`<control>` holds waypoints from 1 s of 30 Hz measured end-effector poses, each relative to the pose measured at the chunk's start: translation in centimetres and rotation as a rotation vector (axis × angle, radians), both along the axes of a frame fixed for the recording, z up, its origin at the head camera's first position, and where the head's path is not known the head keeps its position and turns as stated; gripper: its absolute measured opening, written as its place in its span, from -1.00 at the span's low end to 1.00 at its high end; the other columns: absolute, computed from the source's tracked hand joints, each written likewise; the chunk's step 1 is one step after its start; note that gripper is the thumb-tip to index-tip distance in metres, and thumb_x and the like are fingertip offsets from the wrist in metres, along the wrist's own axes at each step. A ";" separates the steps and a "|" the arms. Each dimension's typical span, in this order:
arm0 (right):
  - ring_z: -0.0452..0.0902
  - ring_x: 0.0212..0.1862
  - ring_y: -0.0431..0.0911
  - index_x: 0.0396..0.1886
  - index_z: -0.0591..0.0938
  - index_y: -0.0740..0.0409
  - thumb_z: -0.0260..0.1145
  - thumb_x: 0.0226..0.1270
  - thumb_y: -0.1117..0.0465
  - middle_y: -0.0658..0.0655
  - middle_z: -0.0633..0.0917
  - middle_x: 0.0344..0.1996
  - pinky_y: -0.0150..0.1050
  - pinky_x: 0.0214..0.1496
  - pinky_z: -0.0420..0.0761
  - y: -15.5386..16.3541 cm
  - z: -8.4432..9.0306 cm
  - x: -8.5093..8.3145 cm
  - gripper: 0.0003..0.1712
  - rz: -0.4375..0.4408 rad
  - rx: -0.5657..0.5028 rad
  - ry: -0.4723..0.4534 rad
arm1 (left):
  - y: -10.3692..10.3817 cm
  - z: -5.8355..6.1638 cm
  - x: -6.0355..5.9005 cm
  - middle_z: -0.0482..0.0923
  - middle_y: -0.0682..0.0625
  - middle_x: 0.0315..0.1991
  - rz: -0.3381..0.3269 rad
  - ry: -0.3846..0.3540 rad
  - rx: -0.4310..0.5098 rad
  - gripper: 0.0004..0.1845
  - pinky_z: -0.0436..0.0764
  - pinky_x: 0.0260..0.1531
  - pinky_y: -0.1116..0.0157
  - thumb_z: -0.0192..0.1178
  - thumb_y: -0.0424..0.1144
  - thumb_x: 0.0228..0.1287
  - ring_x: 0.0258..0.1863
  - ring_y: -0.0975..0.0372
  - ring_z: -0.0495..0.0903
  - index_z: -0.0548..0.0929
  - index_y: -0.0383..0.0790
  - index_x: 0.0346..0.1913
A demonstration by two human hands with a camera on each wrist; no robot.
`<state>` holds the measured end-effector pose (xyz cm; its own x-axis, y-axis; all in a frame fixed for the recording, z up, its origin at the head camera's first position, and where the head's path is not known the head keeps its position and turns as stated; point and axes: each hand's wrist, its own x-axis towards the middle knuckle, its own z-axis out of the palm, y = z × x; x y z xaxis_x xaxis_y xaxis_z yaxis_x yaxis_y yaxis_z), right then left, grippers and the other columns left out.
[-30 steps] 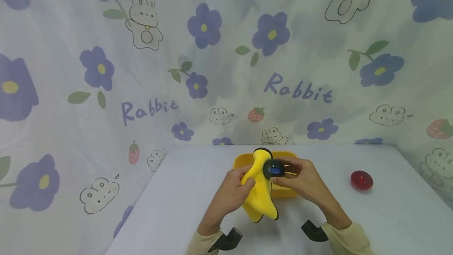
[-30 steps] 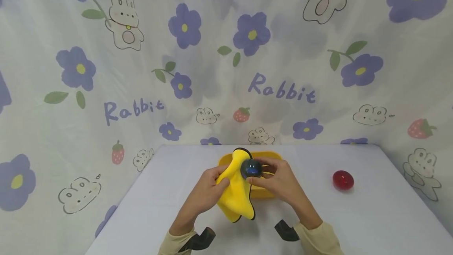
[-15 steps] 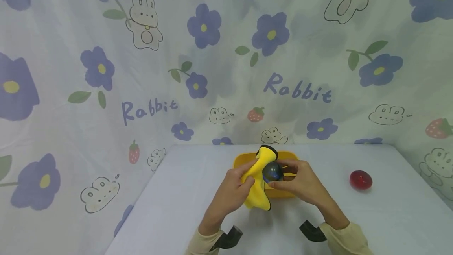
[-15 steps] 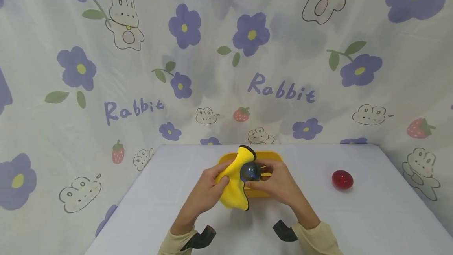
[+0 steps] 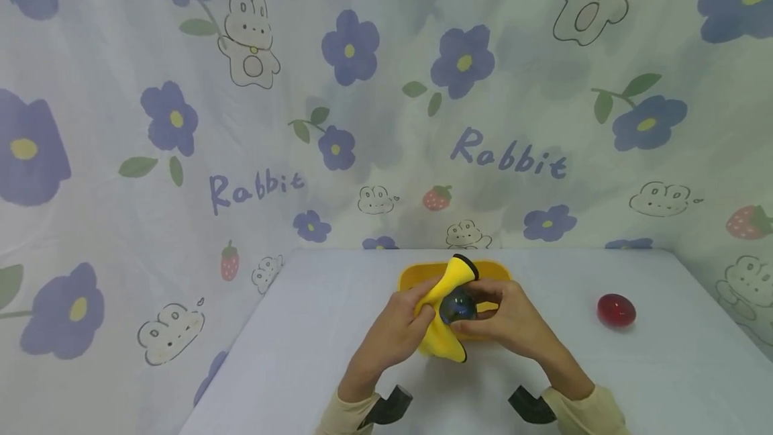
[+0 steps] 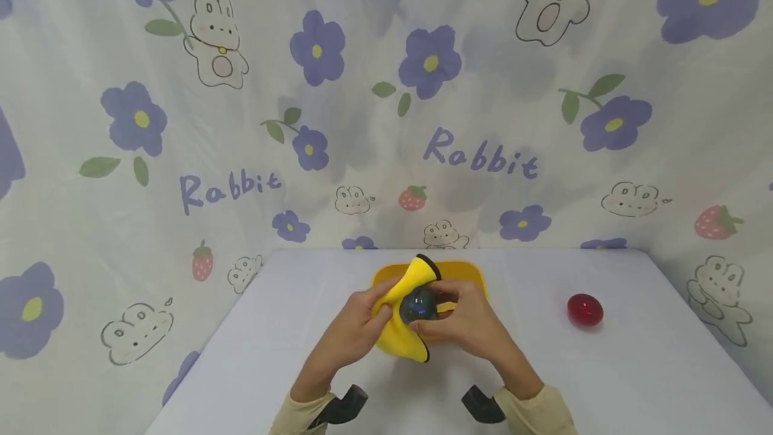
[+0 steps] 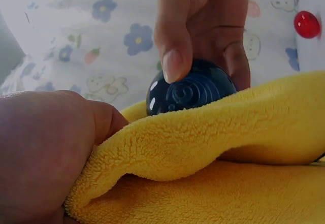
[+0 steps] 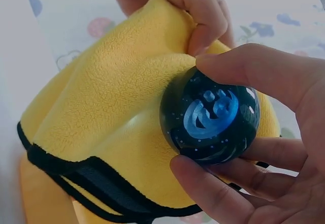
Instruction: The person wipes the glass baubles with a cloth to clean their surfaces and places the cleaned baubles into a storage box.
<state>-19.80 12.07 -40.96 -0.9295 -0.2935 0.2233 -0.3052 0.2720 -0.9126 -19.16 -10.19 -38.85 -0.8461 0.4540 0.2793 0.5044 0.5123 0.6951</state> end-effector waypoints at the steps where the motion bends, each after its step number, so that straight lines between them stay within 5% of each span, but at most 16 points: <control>1: 0.71 0.03 0.01 0.18 0.66 0.31 0.68 -0.04 0.10 0.23 0.74 0.02 -0.30 -0.06 0.77 0.0 0.0 0.0 -0.25 -0.001 -0.001 -0.001 | -0.1 0.0 0.0 0.66 -0.08 0.01 -0.004 -0.002 -0.003 -0.45 0.63 -0.31 0.43 -0.06 -0.37 0.43 -0.39 0.35 0.54 0.48 -0.19 0.46; 30: 0.77 -0.02 -0.18 0.18 0.67 0.23 0.63 0.04 0.29 0.29 0.72 0.11 -0.26 -0.06 0.78 0.4 0.3 0.5 -0.36 -0.004 -0.147 0.157 | -0.5 0.3 0.1 0.57 0.03 -0.34 -0.016 -0.107 0.036 -0.67 0.64 -0.42 0.39 -0.02 -0.26 0.45 -0.52 0.35 0.54 0.59 -0.13 0.18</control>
